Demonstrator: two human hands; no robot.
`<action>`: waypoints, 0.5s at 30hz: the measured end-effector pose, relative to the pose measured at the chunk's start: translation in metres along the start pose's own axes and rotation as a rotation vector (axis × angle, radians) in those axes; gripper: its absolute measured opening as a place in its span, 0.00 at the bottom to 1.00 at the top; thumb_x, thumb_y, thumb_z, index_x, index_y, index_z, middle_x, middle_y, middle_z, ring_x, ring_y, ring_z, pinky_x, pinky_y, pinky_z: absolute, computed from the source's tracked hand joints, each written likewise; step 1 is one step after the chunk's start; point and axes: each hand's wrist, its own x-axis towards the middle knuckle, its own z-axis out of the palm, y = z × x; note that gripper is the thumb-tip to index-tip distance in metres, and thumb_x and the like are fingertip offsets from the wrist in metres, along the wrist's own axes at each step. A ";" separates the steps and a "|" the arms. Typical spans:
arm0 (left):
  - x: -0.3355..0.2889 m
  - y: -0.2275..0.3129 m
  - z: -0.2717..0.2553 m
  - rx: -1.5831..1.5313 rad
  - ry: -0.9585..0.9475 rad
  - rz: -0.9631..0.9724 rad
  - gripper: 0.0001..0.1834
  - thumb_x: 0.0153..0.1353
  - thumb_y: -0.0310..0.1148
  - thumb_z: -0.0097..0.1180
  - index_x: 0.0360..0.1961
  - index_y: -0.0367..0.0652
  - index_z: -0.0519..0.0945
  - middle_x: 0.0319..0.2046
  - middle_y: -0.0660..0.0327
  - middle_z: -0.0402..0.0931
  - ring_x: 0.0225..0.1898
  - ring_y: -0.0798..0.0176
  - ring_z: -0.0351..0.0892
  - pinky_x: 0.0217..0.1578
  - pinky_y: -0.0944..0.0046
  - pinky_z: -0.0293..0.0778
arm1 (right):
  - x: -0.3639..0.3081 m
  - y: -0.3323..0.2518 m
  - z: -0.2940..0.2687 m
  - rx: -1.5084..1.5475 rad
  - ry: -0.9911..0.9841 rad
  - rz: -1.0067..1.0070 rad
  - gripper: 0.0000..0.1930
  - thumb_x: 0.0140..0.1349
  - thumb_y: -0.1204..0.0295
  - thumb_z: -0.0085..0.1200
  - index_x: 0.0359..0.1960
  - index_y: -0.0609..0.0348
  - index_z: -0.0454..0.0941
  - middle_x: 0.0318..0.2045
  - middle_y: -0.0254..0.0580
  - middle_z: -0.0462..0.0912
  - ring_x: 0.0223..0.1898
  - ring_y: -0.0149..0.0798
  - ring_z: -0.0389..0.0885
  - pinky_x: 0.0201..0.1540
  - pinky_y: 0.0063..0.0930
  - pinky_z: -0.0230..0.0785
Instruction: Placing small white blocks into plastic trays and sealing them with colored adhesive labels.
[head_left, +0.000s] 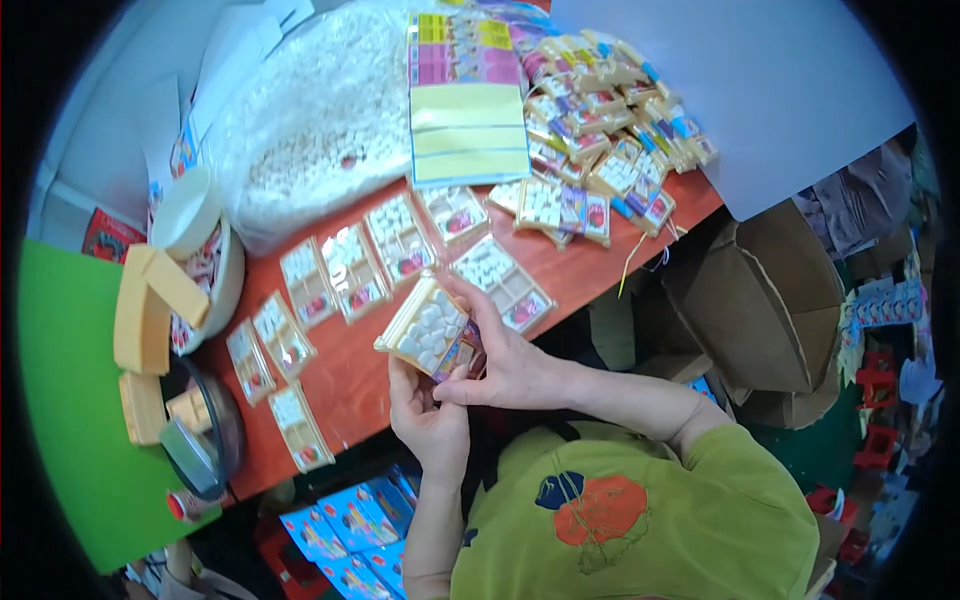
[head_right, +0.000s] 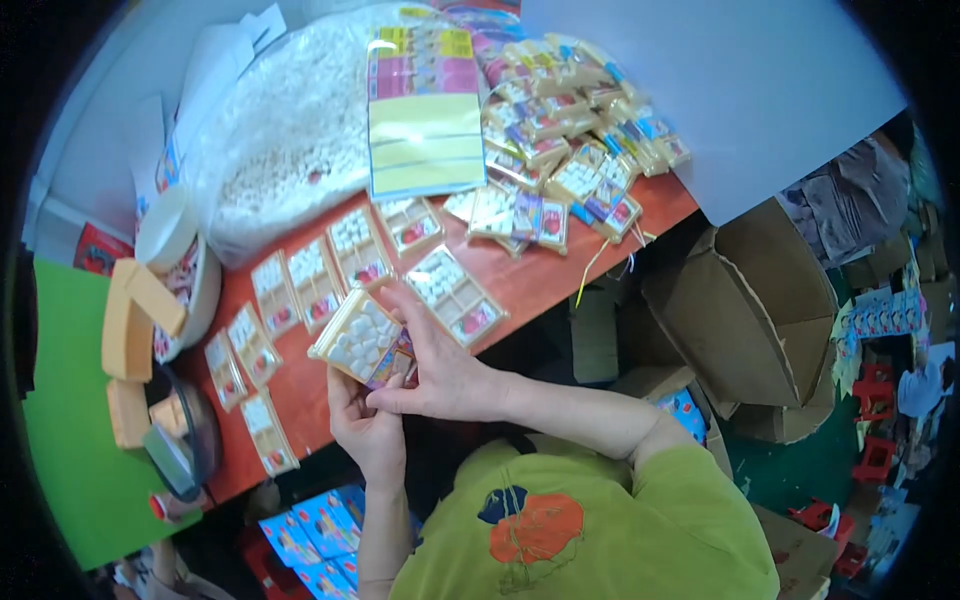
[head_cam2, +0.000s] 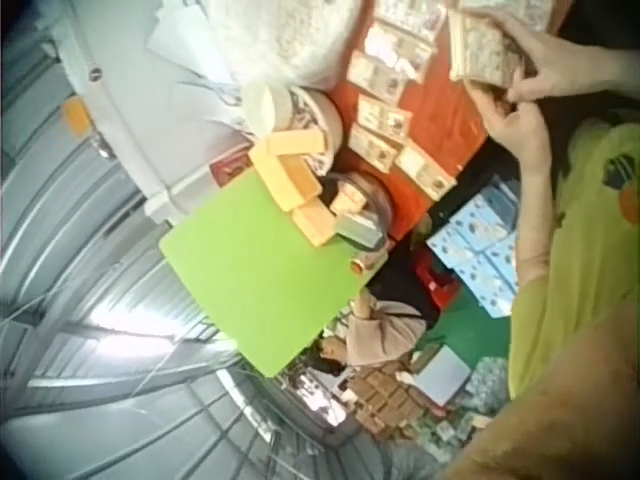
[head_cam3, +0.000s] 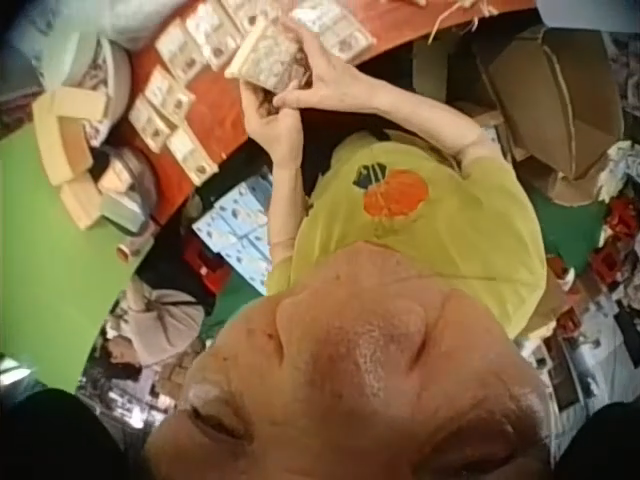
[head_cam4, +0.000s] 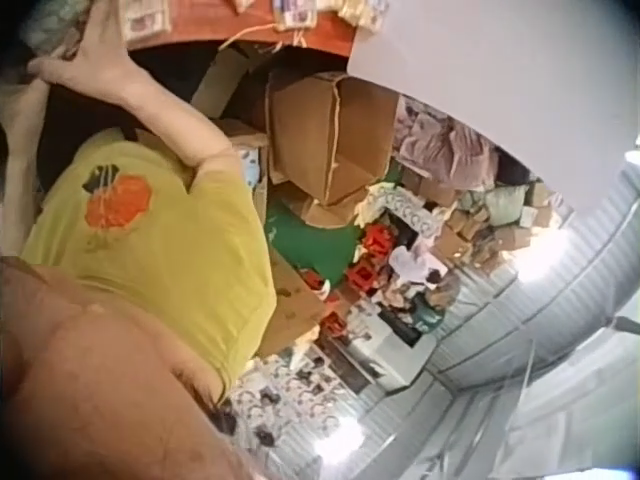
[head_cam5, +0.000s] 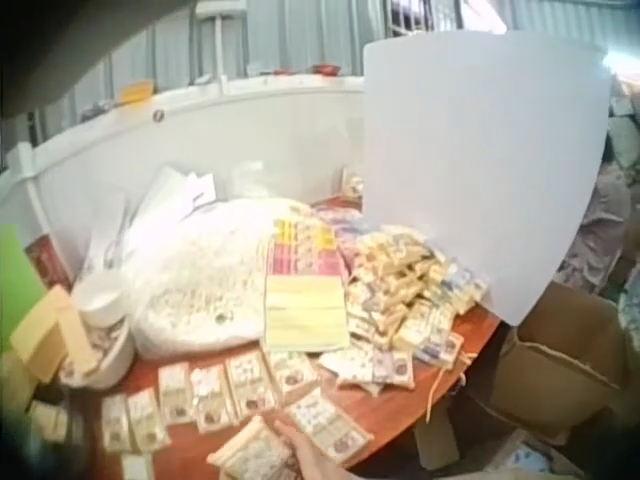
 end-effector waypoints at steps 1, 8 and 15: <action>0.012 0.002 0.000 -0.037 -0.087 0.002 0.39 0.57 0.15 0.61 0.68 0.33 0.58 0.58 0.52 0.71 0.57 0.61 0.75 0.57 0.61 0.75 | 0.013 -0.008 -0.013 0.128 -0.069 0.069 0.49 0.55 0.62 0.68 0.70 0.64 0.46 0.61 0.57 0.62 0.64 0.49 0.66 0.66 0.40 0.60; 0.057 -0.007 0.014 -0.271 -0.329 -0.049 0.54 0.53 0.14 0.60 0.76 0.44 0.41 0.61 0.49 0.68 0.58 0.60 0.72 0.55 0.63 0.72 | 0.108 0.016 -0.100 -0.001 -0.078 0.183 0.46 0.50 0.57 0.69 0.66 0.60 0.54 0.55 0.56 0.68 0.59 0.45 0.71 0.62 0.36 0.64; 0.047 -0.053 -0.017 0.101 -0.076 -0.191 0.25 0.65 0.19 0.55 0.63 0.34 0.68 0.52 0.53 0.76 0.49 0.65 0.78 0.50 0.66 0.75 | 0.221 0.100 -0.327 -1.044 0.713 0.080 0.30 0.57 0.54 0.60 0.56 0.61 0.75 0.51 0.58 0.77 0.53 0.55 0.76 0.57 0.43 0.69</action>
